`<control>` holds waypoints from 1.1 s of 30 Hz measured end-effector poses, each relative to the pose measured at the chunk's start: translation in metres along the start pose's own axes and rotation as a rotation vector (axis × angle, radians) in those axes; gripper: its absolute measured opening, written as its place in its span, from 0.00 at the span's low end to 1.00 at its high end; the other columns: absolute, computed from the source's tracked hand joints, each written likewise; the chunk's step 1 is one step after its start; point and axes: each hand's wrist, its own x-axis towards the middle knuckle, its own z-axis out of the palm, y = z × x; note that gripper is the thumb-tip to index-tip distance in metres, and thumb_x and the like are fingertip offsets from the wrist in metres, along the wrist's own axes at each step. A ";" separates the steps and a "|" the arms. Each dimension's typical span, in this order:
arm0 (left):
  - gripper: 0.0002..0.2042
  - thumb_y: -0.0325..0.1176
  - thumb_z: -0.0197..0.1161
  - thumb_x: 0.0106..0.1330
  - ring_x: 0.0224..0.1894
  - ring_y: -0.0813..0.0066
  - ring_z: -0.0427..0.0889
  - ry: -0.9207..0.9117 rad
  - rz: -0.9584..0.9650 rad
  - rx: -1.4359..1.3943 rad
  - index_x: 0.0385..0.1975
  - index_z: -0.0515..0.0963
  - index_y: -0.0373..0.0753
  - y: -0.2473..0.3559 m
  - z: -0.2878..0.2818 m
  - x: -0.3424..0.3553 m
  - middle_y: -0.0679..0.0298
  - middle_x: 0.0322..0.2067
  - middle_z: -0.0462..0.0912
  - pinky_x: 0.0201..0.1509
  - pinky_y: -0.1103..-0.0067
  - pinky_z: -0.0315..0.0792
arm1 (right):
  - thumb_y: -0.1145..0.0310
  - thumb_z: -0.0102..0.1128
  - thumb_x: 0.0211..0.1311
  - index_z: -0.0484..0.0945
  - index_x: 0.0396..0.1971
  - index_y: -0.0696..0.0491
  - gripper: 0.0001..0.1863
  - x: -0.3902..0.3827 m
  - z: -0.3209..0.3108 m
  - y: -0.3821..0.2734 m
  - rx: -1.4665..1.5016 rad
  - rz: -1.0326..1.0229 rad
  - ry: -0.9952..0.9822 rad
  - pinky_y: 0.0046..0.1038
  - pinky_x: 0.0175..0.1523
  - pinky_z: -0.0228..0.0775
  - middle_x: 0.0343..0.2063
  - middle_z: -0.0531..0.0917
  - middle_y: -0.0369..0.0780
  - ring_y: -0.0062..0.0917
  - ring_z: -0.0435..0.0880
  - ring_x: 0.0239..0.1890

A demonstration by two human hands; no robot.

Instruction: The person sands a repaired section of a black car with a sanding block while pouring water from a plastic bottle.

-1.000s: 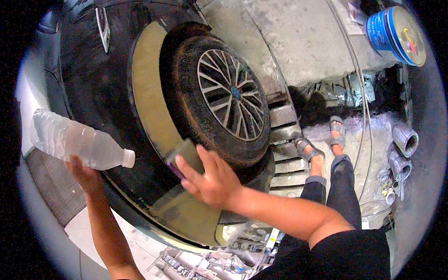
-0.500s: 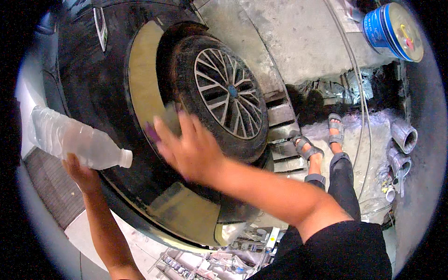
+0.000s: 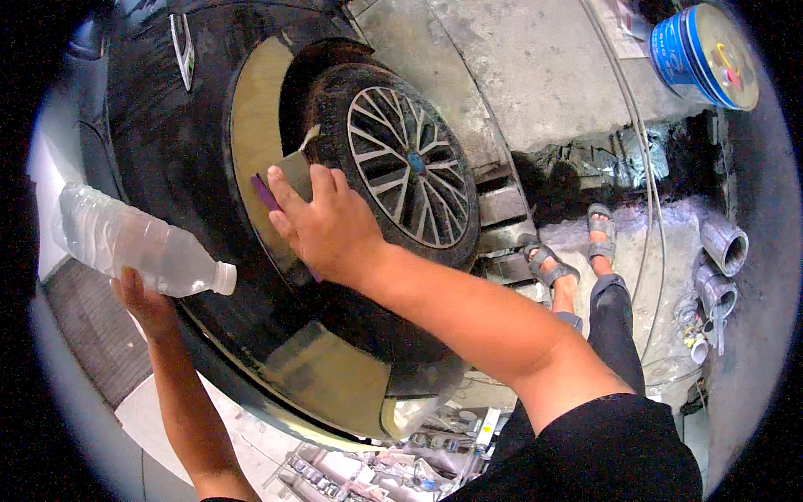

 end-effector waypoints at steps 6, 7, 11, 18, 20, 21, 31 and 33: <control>0.30 0.51 0.52 0.67 0.51 0.60 0.80 -0.050 0.071 -0.034 0.55 0.72 0.28 -0.004 -0.016 -0.003 0.51 0.49 0.79 0.56 0.65 0.74 | 0.57 0.61 0.62 0.66 0.66 0.49 0.33 -0.111 -0.038 -0.041 0.131 0.026 -0.217 0.44 0.51 0.75 0.51 0.71 0.64 0.54 0.76 0.46; 0.29 0.51 0.52 0.66 0.51 0.60 0.80 -0.043 0.061 -0.057 0.54 0.73 0.29 -0.002 -0.014 -0.004 0.52 0.48 0.80 0.56 0.66 0.73 | 0.57 0.61 0.62 0.66 0.66 0.49 0.33 -0.115 -0.039 -0.041 0.152 0.024 -0.233 0.44 0.51 0.75 0.51 0.71 0.64 0.54 0.76 0.46; 0.29 0.54 0.53 0.63 0.51 0.61 0.79 -0.010 -0.001 -0.068 0.52 0.75 0.31 -0.004 0.000 -0.002 0.54 0.47 0.80 0.57 0.67 0.71 | 0.58 0.58 0.64 0.67 0.64 0.52 0.29 -0.003 -0.004 0.000 0.021 0.097 -0.085 0.42 0.44 0.77 0.49 0.73 0.61 0.50 0.77 0.42; 0.32 0.55 0.52 0.66 0.49 0.59 0.81 -0.033 0.035 -0.009 0.53 0.73 0.28 -0.004 -0.015 -0.004 0.51 0.47 0.81 0.55 0.65 0.75 | 0.58 0.61 0.63 0.66 0.65 0.55 0.33 -0.108 -0.044 -0.049 0.052 0.048 -0.220 0.43 0.45 0.77 0.46 0.73 0.65 0.53 0.78 0.41; 0.31 0.55 0.52 0.66 0.49 0.59 0.82 -0.033 0.033 -0.028 0.52 0.73 0.28 -0.007 -0.012 -0.003 0.52 0.46 0.81 0.55 0.65 0.75 | 0.59 0.60 0.63 0.67 0.63 0.55 0.30 -0.096 -0.043 -0.048 -0.009 0.086 -0.183 0.41 0.42 0.77 0.44 0.74 0.63 0.50 0.78 0.38; 0.31 0.55 0.52 0.66 0.48 0.59 0.82 -0.034 0.038 -0.037 0.52 0.73 0.28 -0.006 -0.010 -0.001 0.52 0.46 0.81 0.54 0.65 0.75 | 0.59 0.59 0.64 0.68 0.62 0.56 0.29 -0.069 -0.032 -0.039 -0.035 0.122 -0.151 0.40 0.41 0.77 0.42 0.75 0.62 0.49 0.77 0.37; 0.34 0.60 0.55 0.61 0.51 0.63 0.77 -0.007 -0.008 -0.021 0.52 0.73 0.31 -0.003 -0.011 -0.008 0.55 0.47 0.79 0.56 0.69 0.68 | 0.59 0.58 0.65 0.68 0.62 0.59 0.30 -0.094 -0.051 -0.072 -0.029 0.204 -0.296 0.44 0.45 0.77 0.45 0.74 0.65 0.55 0.78 0.43; 0.35 0.60 0.56 0.61 0.52 0.63 0.77 -0.037 -0.005 -0.031 0.52 0.73 0.30 -0.007 -0.011 -0.005 0.56 0.47 0.79 0.56 0.69 0.68 | 0.59 0.55 0.67 0.69 0.61 0.59 0.27 -0.045 -0.034 -0.051 0.011 0.333 -0.254 0.43 0.42 0.76 0.44 0.75 0.62 0.53 0.77 0.41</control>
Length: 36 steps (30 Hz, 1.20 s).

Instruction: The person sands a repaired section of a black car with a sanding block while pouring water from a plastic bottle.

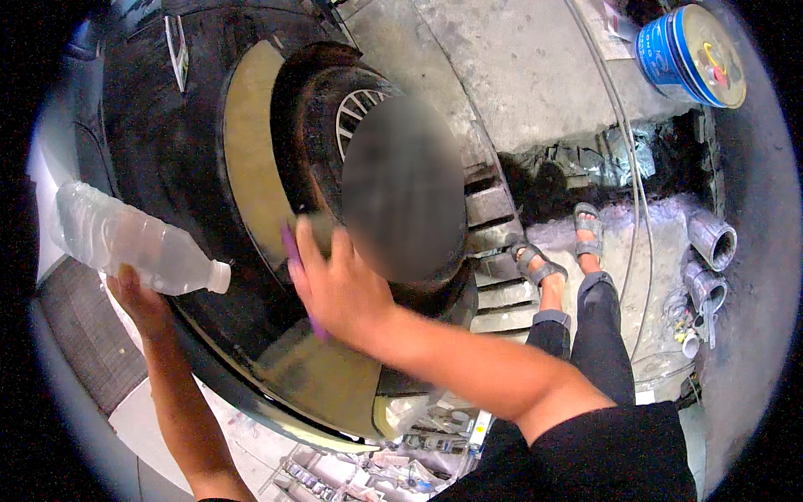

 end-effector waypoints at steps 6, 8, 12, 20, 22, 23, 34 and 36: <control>0.30 0.53 0.52 0.68 0.48 0.61 0.81 0.032 0.114 0.162 0.54 0.72 0.28 -0.010 -0.011 -0.004 0.52 0.47 0.80 0.55 0.67 0.73 | 0.59 0.60 0.63 0.66 0.64 0.59 0.32 -0.062 -0.001 -0.006 -0.076 -0.134 -0.066 0.39 0.41 0.78 0.44 0.73 0.64 0.52 0.78 0.39; 0.32 0.56 0.55 0.63 0.50 0.63 0.78 0.028 0.016 0.020 0.52 0.73 0.30 -0.002 -0.003 -0.004 0.55 0.47 0.79 0.56 0.68 0.70 | 0.60 0.59 0.63 0.67 0.63 0.59 0.31 -0.066 -0.004 -0.005 -0.084 -0.156 -0.021 0.39 0.40 0.78 0.43 0.74 0.63 0.51 0.78 0.38; 0.33 0.59 0.56 0.60 0.51 0.63 0.77 0.027 -0.046 0.088 0.51 0.73 0.31 -0.003 -0.006 0.001 0.56 0.46 0.79 0.56 0.68 0.68 | 0.58 0.56 0.65 0.68 0.60 0.58 0.28 0.018 0.011 0.019 -0.119 -0.122 0.134 0.38 0.33 0.78 0.34 0.74 0.51 0.43 0.76 0.35; 0.33 0.58 0.53 0.62 0.51 0.63 0.76 0.053 -0.013 -0.011 0.51 0.73 0.31 0.002 0.002 -0.004 0.56 0.46 0.78 0.55 0.68 0.68 | 0.58 0.60 0.63 0.64 0.65 0.55 0.33 -0.021 0.016 0.037 -0.113 -0.289 0.120 0.40 0.40 0.79 0.49 0.73 0.64 0.52 0.78 0.41; 0.33 0.59 0.52 0.63 0.51 0.63 0.77 0.056 -0.020 0.005 0.51 0.73 0.30 -0.004 0.002 -0.001 0.56 0.46 0.78 0.55 0.68 0.68 | 0.59 0.58 0.64 0.66 0.63 0.55 0.30 0.026 0.014 0.044 -0.141 -0.306 0.156 0.40 0.41 0.77 0.47 0.74 0.61 0.48 0.77 0.40; 0.33 0.59 0.52 0.63 0.51 0.63 0.77 0.049 -0.022 0.047 0.51 0.73 0.30 -0.006 -0.003 0.000 0.56 0.46 0.79 0.55 0.68 0.68 | 0.59 0.59 0.63 0.66 0.63 0.55 0.30 0.029 0.014 0.045 -0.138 -0.315 0.141 0.40 0.42 0.77 0.47 0.73 0.62 0.48 0.77 0.40; 0.33 0.59 0.53 0.63 0.51 0.64 0.77 0.041 -0.004 -0.032 0.51 0.73 0.30 0.001 0.001 0.002 0.56 0.47 0.79 0.56 0.69 0.68 | 0.58 0.61 0.61 0.66 0.64 0.55 0.33 0.028 0.015 0.049 -0.142 -0.449 0.164 0.38 0.47 0.76 0.48 0.72 0.63 0.49 0.77 0.41; 0.34 0.59 0.54 0.62 0.51 0.64 0.77 0.061 -0.029 -0.040 0.52 0.73 0.30 0.000 0.002 0.000 0.56 0.47 0.79 0.56 0.69 0.68 | 0.58 0.61 0.61 0.65 0.64 0.56 0.34 0.021 0.020 0.051 -0.131 -0.443 0.163 0.39 0.47 0.76 0.49 0.72 0.64 0.50 0.77 0.41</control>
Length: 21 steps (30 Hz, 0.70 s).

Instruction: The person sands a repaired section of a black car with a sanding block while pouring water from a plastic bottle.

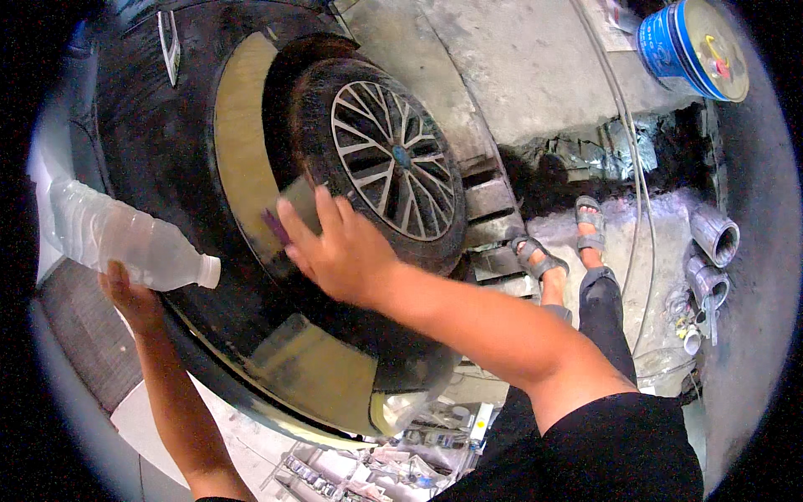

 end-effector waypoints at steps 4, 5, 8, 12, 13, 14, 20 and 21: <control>0.34 0.59 0.54 0.62 0.51 0.64 0.77 -0.011 -0.006 0.052 0.53 0.72 0.30 -0.004 -0.010 -0.001 0.56 0.47 0.78 0.56 0.69 0.69 | 0.57 0.64 0.59 0.68 0.64 0.53 0.34 -0.055 -0.014 -0.025 0.095 0.010 -0.063 0.42 0.43 0.78 0.51 0.71 0.66 0.51 0.78 0.40; 0.34 0.59 0.54 0.62 0.51 0.64 0.77 -0.022 -0.007 0.033 0.53 0.72 0.30 -0.002 -0.006 -0.001 0.56 0.47 0.78 0.56 0.70 0.69 | 0.60 0.63 0.59 0.67 0.64 0.54 0.33 -0.042 -0.012 -0.021 0.071 0.049 -0.047 0.42 0.46 0.76 0.50 0.72 0.64 0.51 0.78 0.42; 0.34 0.59 0.54 0.62 0.51 0.64 0.77 -0.028 -0.002 -0.009 0.52 0.72 0.31 -0.004 -0.006 0.002 0.56 0.47 0.78 0.56 0.70 0.69 | 0.61 0.61 0.62 0.68 0.63 0.55 0.30 0.019 -0.001 -0.002 0.053 0.034 0.048 0.41 0.46 0.75 0.47 0.73 0.61 0.50 0.77 0.41; 0.33 0.59 0.53 0.62 0.51 0.64 0.77 -0.017 -0.018 0.012 0.52 0.73 0.31 -0.008 -0.008 -0.002 0.56 0.47 0.79 0.56 0.69 0.69 | 0.60 0.60 0.62 0.69 0.61 0.55 0.29 -0.011 -0.005 -0.010 0.085 0.049 -0.008 0.41 0.43 0.76 0.46 0.73 0.61 0.47 0.76 0.39; 0.33 0.59 0.53 0.63 0.51 0.64 0.77 -0.010 0.018 0.085 0.52 0.73 0.31 -0.006 -0.010 -0.001 0.56 0.47 0.79 0.56 0.69 0.69 | 0.59 0.60 0.62 0.69 0.61 0.55 0.29 -0.036 -0.007 -0.012 0.090 0.044 -0.013 0.41 0.43 0.76 0.46 0.72 0.62 0.47 0.76 0.39; 0.32 0.58 0.53 0.63 0.51 0.64 0.77 -0.006 0.049 0.159 0.52 0.73 0.31 -0.006 -0.010 -0.001 0.56 0.47 0.79 0.56 0.69 0.69 | 0.59 0.60 0.62 0.69 0.61 0.55 0.28 -0.040 -0.013 -0.015 0.096 0.044 -0.022 0.41 0.42 0.76 0.46 0.72 0.62 0.47 0.76 0.39; 0.29 0.54 0.53 0.65 0.51 0.64 0.77 -0.023 0.023 -0.007 0.51 0.73 0.30 -0.002 -0.003 -0.002 0.56 0.46 0.79 0.57 0.70 0.68 | 0.59 0.62 0.59 0.70 0.60 0.53 0.30 0.037 0.001 -0.016 0.105 0.063 0.102 0.37 0.39 0.75 0.38 0.73 0.52 0.43 0.75 0.36; 0.29 0.53 0.53 0.64 0.51 0.64 0.77 -0.033 0.028 0.012 0.51 0.73 0.30 -0.004 -0.005 -0.002 0.56 0.46 0.79 0.57 0.71 0.67 | 0.59 0.62 0.59 0.70 0.60 0.53 0.30 0.029 0.000 -0.016 0.106 0.065 0.089 0.37 0.39 0.75 0.38 0.73 0.52 0.43 0.75 0.36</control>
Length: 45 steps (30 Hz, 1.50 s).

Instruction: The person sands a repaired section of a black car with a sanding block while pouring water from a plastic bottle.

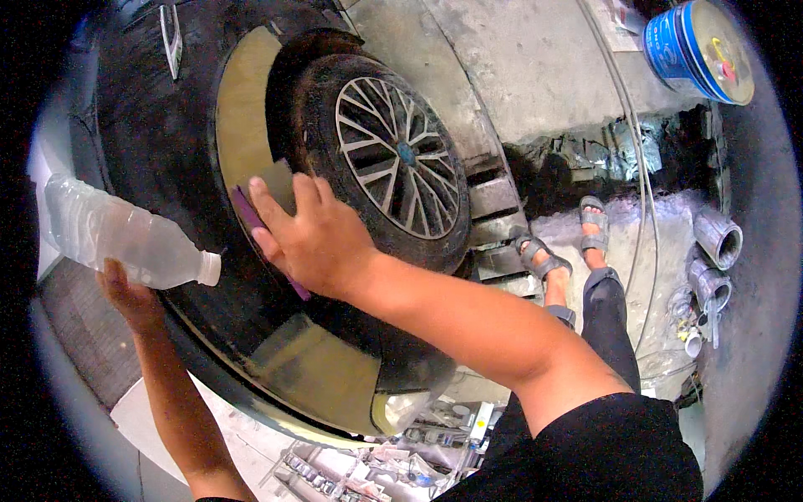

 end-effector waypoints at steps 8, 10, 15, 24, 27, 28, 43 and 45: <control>0.26 0.48 0.52 0.65 0.50 0.63 0.78 0.041 -0.010 -0.007 0.50 0.74 0.29 0.007 -0.002 0.001 0.55 0.46 0.80 0.56 0.71 0.68 | 0.59 0.63 0.59 0.72 0.59 0.52 0.28 -0.002 0.001 -0.006 0.017 0.063 0.014 0.39 0.40 0.77 0.43 0.74 0.57 0.47 0.77 0.37; 0.27 0.49 0.53 0.65 0.50 0.63 0.78 0.039 -0.012 0.021 0.51 0.74 0.29 -0.002 0.006 0.002 0.55 0.46 0.79 0.56 0.71 0.68 | 0.59 0.62 0.59 0.72 0.59 0.52 0.28 0.012 0.002 -0.001 0.019 0.051 0.032 0.40 0.39 0.77 0.43 0.74 0.57 0.47 0.77 0.37; 0.32 0.56 0.54 0.63 0.51 0.63 0.77 0.056 0.055 0.153 0.52 0.73 0.30 0.005 -0.001 -0.001 0.55 0.47 0.79 0.57 0.70 0.68 | 0.58 0.61 0.61 0.73 0.58 0.52 0.26 -0.067 -0.006 0.002 -0.020 0.060 -0.021 0.42 0.36 0.77 0.41 0.74 0.54 0.46 0.77 0.38; 0.16 0.31 0.45 0.73 0.49 0.58 0.82 -0.050 0.129 0.067 0.50 0.76 0.29 0.007 0.000 0.002 0.51 0.47 0.81 0.53 0.68 0.75 | 0.61 0.60 0.62 0.72 0.60 0.55 0.27 -0.006 -0.001 -0.012 0.058 0.090 0.017 0.39 0.43 0.73 0.42 0.75 0.55 0.47 0.77 0.40; 0.31 0.54 0.53 0.63 0.51 0.62 0.78 0.035 0.050 0.140 0.53 0.73 0.30 0.005 0.003 -0.002 0.55 0.47 0.79 0.55 0.70 0.70 | 0.61 0.59 0.62 0.73 0.59 0.56 0.26 -0.065 -0.017 -0.010 0.017 0.139 -0.080 0.40 0.44 0.73 0.42 0.75 0.56 0.47 0.77 0.40; 0.34 0.59 0.55 0.61 0.52 0.63 0.77 0.053 0.034 0.155 0.53 0.72 0.30 0.006 0.004 0.000 0.56 0.47 0.79 0.56 0.70 0.69 | 0.61 0.59 0.62 0.75 0.58 0.57 0.25 -0.064 -0.014 -0.010 0.016 0.162 -0.067 0.40 0.44 0.73 0.41 0.75 0.57 0.48 0.77 0.40; 0.36 0.63 0.53 0.62 0.49 0.63 0.77 0.077 0.008 0.079 0.51 0.73 0.30 0.017 0.017 0.002 0.55 0.44 0.78 0.53 0.70 0.68 | 0.58 0.58 0.63 0.73 0.58 0.54 0.26 0.035 0.006 -0.006 0.034 0.175 0.039 0.41 0.40 0.76 0.39 0.74 0.55 0.47 0.77 0.38; 0.36 0.63 0.53 0.61 0.49 0.63 0.77 0.097 0.009 0.065 0.51 0.72 0.30 0.018 0.018 0.001 0.55 0.44 0.78 0.53 0.69 0.68 | 0.58 0.57 0.64 0.73 0.58 0.54 0.25 0.075 0.015 0.000 0.066 0.177 0.033 0.41 0.39 0.76 0.37 0.74 0.54 0.46 0.76 0.37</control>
